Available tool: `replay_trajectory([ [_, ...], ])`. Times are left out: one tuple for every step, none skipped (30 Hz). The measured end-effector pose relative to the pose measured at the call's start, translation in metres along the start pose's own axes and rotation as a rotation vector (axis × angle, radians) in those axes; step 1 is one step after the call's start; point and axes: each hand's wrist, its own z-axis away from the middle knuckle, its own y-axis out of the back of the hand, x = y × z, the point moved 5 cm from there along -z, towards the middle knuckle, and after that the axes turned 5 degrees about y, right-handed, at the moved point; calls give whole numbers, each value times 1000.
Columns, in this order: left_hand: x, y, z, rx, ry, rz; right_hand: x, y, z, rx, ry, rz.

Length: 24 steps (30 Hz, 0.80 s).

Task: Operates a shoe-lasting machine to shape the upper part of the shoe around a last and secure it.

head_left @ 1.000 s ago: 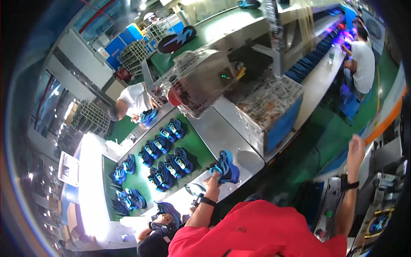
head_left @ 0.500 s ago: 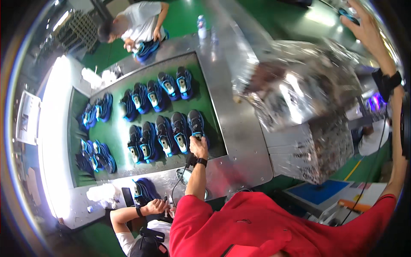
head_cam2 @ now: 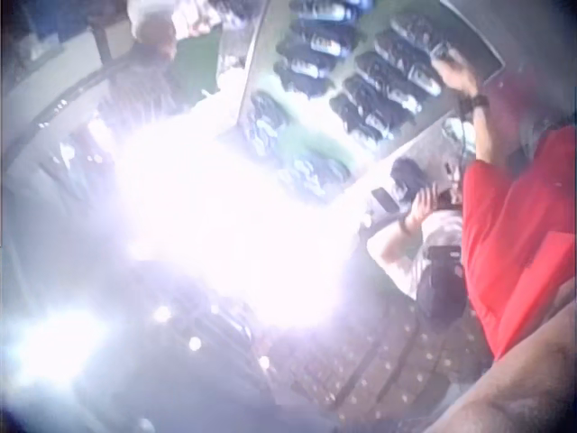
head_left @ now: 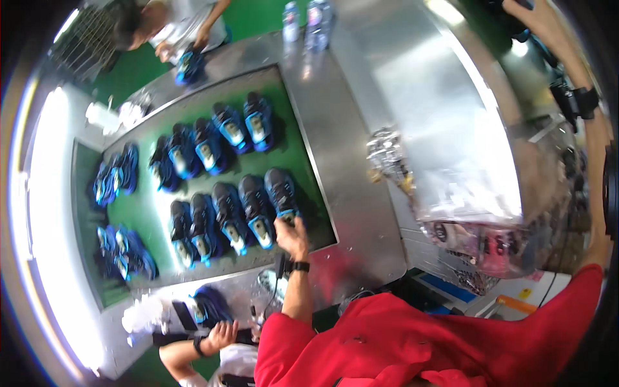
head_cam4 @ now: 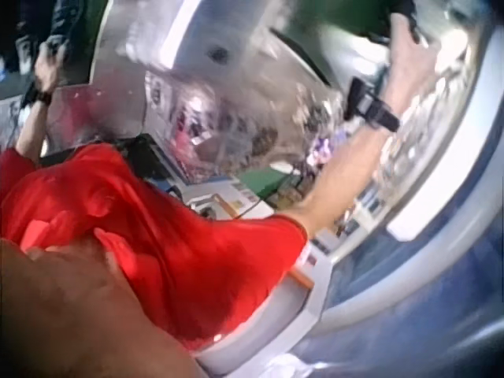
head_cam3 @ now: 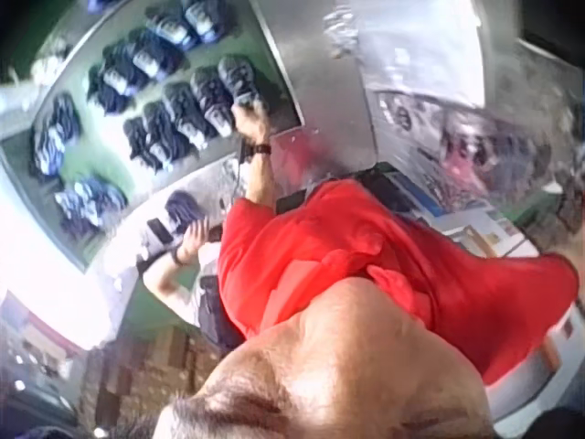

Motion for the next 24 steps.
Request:
replay_trajectory([
  [-1, -1, 0, 7, 27, -8, 13, -2, 10, 24, -9, -115],
  [-2, -1, 1, 4, 27, -14, 37, -7, 30, 29, -255, -578],
  [-2, -2, 1, -14, 31, -33, 45, -12, 28, 63, -240, -723],
  [-1, -1, 0, -12, 25, -5, 57, -4, 36, 140, -173, -680],
  [-2, -1, 0, -52, 51, -15, 71, -1, 37, 219, -254, -248],
  [1, -2, 0, -114, 34, 0, 83, 1, 39, 69, -240, -474],
  [3, 0, 1, -174, 49, -19, 88, 7, 39, 360, -191, -421],
  [16, 6, 7, -108, -104, -62, 97, 20, 41, 304, -138, -378],
  [27, 12, 18, -57, -179, -162, 104, 26, 46, 363, -112, -541],
  [38, 18, 31, -148, -199, -15, 115, 37, 49, 342, -133, -705],
  [66, 32, 56, -42, -497, 66, 125, 48, 57, 323, -157, -873],
  [81, 27, 72, -361, -358, 261, 142, 63, 76, 405, -287, -899],
  [103, 24, 95, -680, -232, 419, 158, 80, 98, 494, -416, -920],
  [130, 24, 127, -927, -103, 528, 166, 98, 119, 545, -355, -887],
  [162, 24, 166, -1187, 16, 642, 175, 112, 142, 605, -386, -909],
  [197, 33, 203, -1390, 58, 733, 179, 124, 165, 667, -322, -1044],
  [235, 43, 236, -1621, 74, 870, 184, 136, 191, 735, -253, -1169],
  [274, 49, 263, -1789, 99, 934, 191, 150, 221, 775, -252, -1110],
  [311, 59, 292, -1990, 106, 1030, 197, 161, 254, 817, -257, -1046],
  [344, 69, 316, -2125, 179, 1124, 201, 170, 288, 804, -240, -986],
  [374, 77, 339, -2266, 273, 1201, 205, 178, 320, 787, -201, -922],
  [399, 86, 364, -2381, 252, 1219, 210, 182, 354, 761, -256, -883],
  [411, 86, 388, -2347, 362, 1049, 212, 183, 389, 734, -286, -848],
  [417, 108, 422, -2670, 694, 1102, 213, 177, 423, 671, -327, -854],
])
